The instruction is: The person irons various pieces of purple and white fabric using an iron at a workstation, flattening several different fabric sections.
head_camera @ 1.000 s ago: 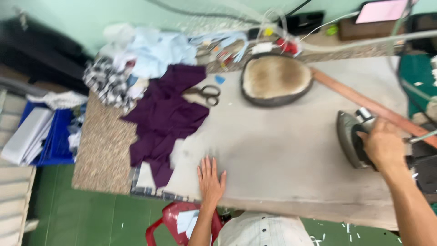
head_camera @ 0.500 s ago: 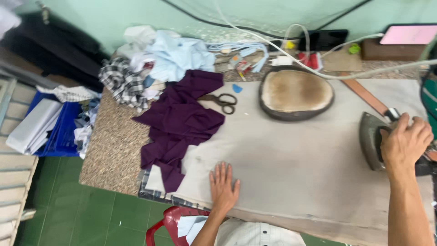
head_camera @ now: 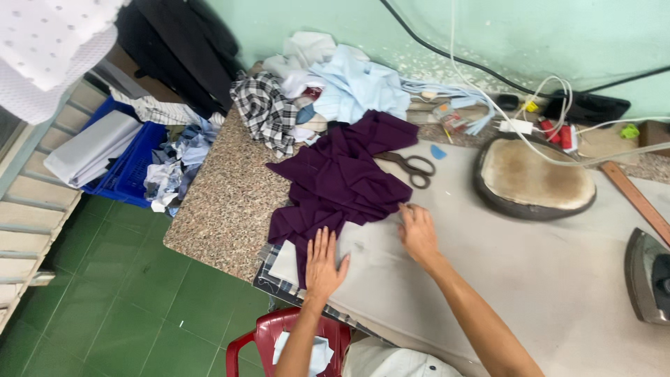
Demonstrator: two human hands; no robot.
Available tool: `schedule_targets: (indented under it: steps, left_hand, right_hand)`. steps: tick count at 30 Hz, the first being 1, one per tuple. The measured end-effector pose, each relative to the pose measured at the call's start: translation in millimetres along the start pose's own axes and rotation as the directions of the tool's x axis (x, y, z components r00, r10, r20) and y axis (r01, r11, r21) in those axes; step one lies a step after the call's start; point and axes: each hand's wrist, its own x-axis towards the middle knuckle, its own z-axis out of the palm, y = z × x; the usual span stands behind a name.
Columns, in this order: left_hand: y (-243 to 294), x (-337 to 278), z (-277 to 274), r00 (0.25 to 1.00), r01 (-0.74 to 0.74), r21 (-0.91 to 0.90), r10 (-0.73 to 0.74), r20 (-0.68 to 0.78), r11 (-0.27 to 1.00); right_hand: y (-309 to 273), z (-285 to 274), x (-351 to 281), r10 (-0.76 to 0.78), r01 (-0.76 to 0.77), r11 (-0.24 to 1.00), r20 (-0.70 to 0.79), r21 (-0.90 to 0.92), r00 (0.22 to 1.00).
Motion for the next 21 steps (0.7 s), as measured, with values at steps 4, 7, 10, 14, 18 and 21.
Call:
schedule_targets:
  steps: [4, 7, 10, 14, 18, 21]
  left_hand:
    - [3, -1, -3, 0.992, 0.053, -0.044, -0.057, -0.115, 0.998]
    - [1, -1, -2, 0.989, 0.055, -0.039, -0.060, -0.137, 0.998]
    - [1, 0, 0, 0.987, 0.058, -0.035, -0.062, -0.145, 0.998]
    - [1, -2, 1, 0.989, 0.054, -0.056, -0.061, -0.137, 0.997]
    - [-5, -7, 9, 0.989, 0.035, -0.031, -0.039, -0.145, 0.999]
    - [-5, -10, 11, 0.997, 0.069, -0.002, -0.070, -0.013, 0.998]
  right_hand:
    - [-16, 25, 30, 0.163, -0.138, 0.978, 0.156, -0.158, 0.974]
    - [7, 52, 29, 0.073, -0.068, 0.986, 0.025, -0.153, 0.997]
    - [11, 33, 22, 0.048, -0.053, 0.995, -0.057, -0.082, 0.997]
    - [28, -28, -30, 0.134, -0.100, 0.974, -0.159, 0.204, 0.978]
    - [81, -108, -126, 0.473, -0.423, 0.747, 0.036, 0.514, 0.880]
    - [123, -159, -191, 0.712, -0.711, 0.370, 0.309, 0.597, 0.630]
